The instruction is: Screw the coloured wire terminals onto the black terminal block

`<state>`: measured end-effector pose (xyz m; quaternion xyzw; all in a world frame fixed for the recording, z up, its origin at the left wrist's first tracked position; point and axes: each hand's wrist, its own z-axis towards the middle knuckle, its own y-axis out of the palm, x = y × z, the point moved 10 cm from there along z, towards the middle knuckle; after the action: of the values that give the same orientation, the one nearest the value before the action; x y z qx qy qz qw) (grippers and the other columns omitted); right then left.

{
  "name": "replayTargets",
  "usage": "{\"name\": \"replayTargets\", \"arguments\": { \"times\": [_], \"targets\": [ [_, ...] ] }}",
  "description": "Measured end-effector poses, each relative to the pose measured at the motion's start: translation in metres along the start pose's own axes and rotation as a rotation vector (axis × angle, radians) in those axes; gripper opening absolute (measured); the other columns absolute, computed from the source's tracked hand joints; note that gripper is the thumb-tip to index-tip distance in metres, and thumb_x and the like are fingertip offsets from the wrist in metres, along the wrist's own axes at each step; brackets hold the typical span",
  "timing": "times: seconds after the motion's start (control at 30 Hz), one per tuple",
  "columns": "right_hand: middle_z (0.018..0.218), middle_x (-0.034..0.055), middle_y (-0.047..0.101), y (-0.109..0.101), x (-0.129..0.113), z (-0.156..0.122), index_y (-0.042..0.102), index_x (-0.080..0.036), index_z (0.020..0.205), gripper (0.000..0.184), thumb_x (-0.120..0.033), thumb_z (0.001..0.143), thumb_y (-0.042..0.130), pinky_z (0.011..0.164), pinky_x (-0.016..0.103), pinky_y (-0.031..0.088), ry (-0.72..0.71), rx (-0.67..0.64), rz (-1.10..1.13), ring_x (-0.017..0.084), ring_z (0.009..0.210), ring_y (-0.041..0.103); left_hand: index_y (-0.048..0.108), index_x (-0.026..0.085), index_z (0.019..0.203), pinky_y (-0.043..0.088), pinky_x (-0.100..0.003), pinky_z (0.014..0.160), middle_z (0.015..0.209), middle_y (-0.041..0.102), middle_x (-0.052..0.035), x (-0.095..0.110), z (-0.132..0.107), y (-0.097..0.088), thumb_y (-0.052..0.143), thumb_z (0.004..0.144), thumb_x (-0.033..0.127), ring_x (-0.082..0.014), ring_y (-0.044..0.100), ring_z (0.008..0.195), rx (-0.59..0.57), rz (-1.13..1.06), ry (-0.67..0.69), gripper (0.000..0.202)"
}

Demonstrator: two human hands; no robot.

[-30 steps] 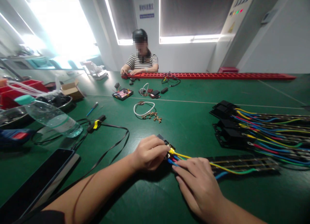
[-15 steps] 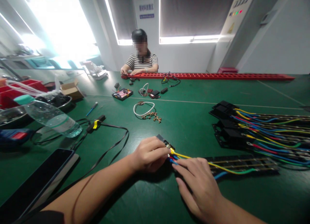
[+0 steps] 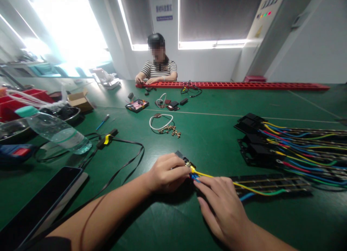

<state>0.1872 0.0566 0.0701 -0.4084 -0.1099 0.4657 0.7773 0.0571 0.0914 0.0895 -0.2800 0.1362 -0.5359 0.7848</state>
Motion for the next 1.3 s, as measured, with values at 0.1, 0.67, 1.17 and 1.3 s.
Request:
{"name": "replayTargets", "arguments": {
  "times": [0.1,0.67,1.17,1.3],
  "targets": [
    [0.118,0.0116,0.068,-0.0002,-0.0002,0.0004,0.062,-0.011,0.127,0.033,-0.010,0.094,0.055,0.089,0.039,0.040,0.000,0.003,-0.003,0.023,0.104,0.058,0.067,0.017,0.110,0.053,-0.028,0.063,0.090,0.070,-0.0091,-0.0003,0.0010,-0.0012,0.059,0.096,0.019,-0.0161,0.063,0.072,0.010,0.002,-0.005,0.017],
    [0.115,0.0113,0.069,-0.0020,-0.0008,0.0009,0.064,-0.010,0.123,0.030,-0.008,0.094,0.057,0.089,0.039,0.040,-0.012,0.017,0.031,0.022,0.102,0.059,0.067,0.019,0.113,0.052,-0.027,0.064,0.091,0.069,-0.0071,-0.0024,-0.0028,0.0031,0.062,0.095,0.019,-0.0148,0.062,0.072,-0.012,-0.027,-0.005,0.019],
    [0.115,0.0139,0.067,-0.0022,-0.0024,-0.0001,0.063,-0.008,0.123,0.033,-0.004,0.091,0.057,0.088,0.040,0.041,-0.038,0.024,0.033,0.023,0.103,0.057,0.068,0.014,0.111,0.048,-0.028,0.062,0.092,0.068,-0.0089,0.0003,-0.0029,0.0027,0.063,0.090,0.015,-0.0153,0.058,0.072,-0.003,-0.066,0.022,0.021],
    [0.115,0.0141,0.066,-0.0031,-0.0025,-0.0001,0.062,-0.008,0.123,0.033,-0.003,0.091,0.057,0.088,0.040,0.041,-0.040,0.028,0.039,0.023,0.103,0.056,0.068,0.013,0.112,0.048,-0.029,0.062,0.093,0.068,-0.0099,0.0002,-0.0037,0.0036,0.063,0.090,0.014,-0.0162,0.058,0.073,-0.013,-0.073,0.022,0.023]
  ]
}}
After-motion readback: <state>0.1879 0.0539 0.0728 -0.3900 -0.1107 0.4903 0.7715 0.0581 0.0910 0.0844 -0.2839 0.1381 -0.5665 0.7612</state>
